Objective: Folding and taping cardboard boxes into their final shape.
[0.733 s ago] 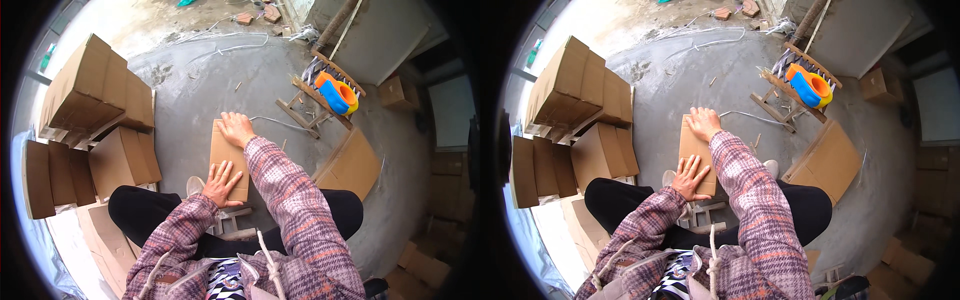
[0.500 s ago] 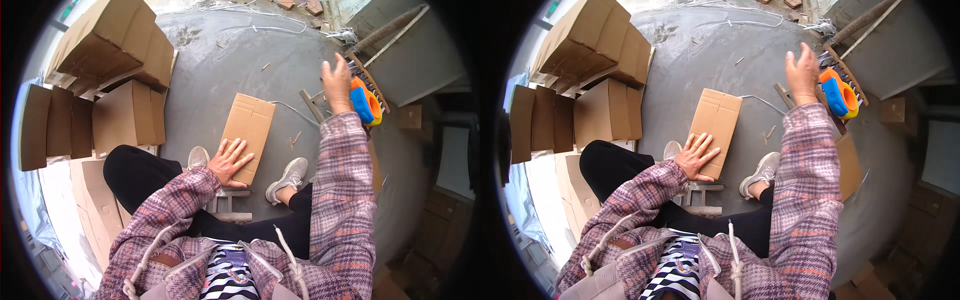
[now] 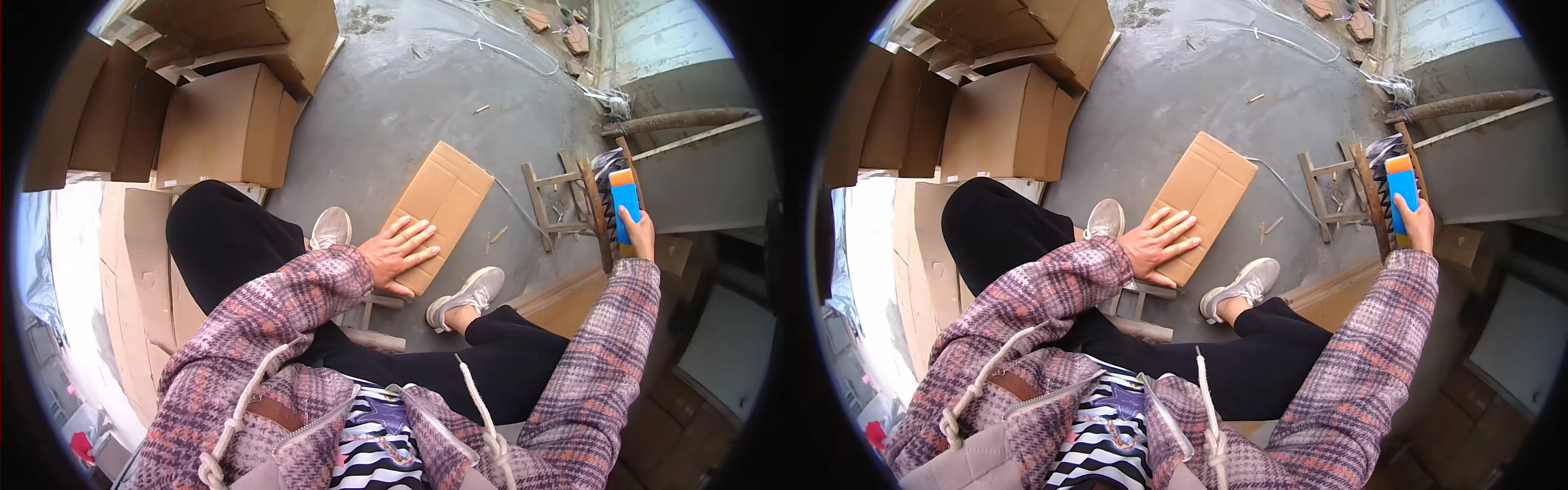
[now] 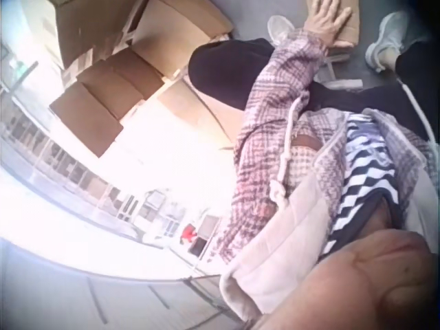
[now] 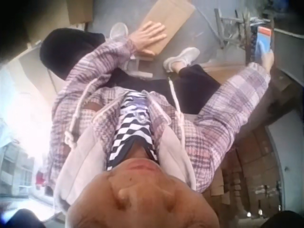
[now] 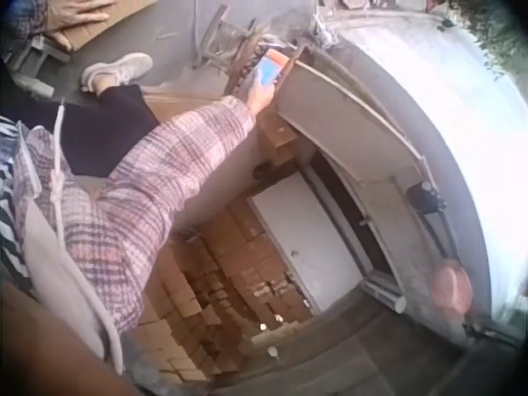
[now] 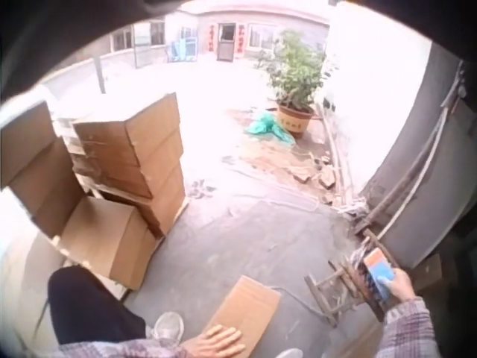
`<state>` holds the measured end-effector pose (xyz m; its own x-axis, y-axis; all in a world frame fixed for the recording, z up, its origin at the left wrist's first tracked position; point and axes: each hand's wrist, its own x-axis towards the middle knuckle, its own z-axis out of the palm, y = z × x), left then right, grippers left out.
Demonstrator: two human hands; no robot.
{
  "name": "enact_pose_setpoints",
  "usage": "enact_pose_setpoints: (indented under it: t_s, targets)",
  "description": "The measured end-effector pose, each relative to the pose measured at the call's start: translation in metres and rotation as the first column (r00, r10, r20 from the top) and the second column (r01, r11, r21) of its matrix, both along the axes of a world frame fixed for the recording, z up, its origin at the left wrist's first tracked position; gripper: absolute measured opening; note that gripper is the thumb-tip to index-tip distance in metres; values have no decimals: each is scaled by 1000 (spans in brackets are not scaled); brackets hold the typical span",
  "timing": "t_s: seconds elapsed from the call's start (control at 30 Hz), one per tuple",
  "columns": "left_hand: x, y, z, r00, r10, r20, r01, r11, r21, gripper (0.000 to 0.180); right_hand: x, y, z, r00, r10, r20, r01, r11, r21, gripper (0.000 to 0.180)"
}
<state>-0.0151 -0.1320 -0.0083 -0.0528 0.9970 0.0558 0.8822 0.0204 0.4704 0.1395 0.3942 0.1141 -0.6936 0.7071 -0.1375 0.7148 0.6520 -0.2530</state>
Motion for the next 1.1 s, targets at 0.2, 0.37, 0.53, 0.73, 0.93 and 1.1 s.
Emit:
enact_pose_setpoints:
  t_s: [0.2,0.37,0.53,0.73,0.93,1.1]
  targets:
    - [-3,-9,-5,1000,7,11,-8,999,32,92,-75,-155,97,979,-63,-195,-94,707,-701,48]
    - [-3,-3,-14,1000,3,18,-5,996,92,91,-146,-237,61,982,149,-117,-177,514,-840,56]
    - [-1,-1,-19,996,6,87,-19,988,153,91,-185,-265,26,955,296,-8,-164,506,-847,52]
    - [0,1,-13,997,13,78,-25,989,149,90,-196,-272,5,949,311,54,-104,470,-877,52]
    - [-3,15,-7,811,286,511,-432,882,190,56,-199,-269,2,925,356,130,-70,497,-865,51]
    - [-87,50,-24,-268,342,901,-784,466,-411,43,-201,-272,6,902,401,160,-80,521,-850,58]
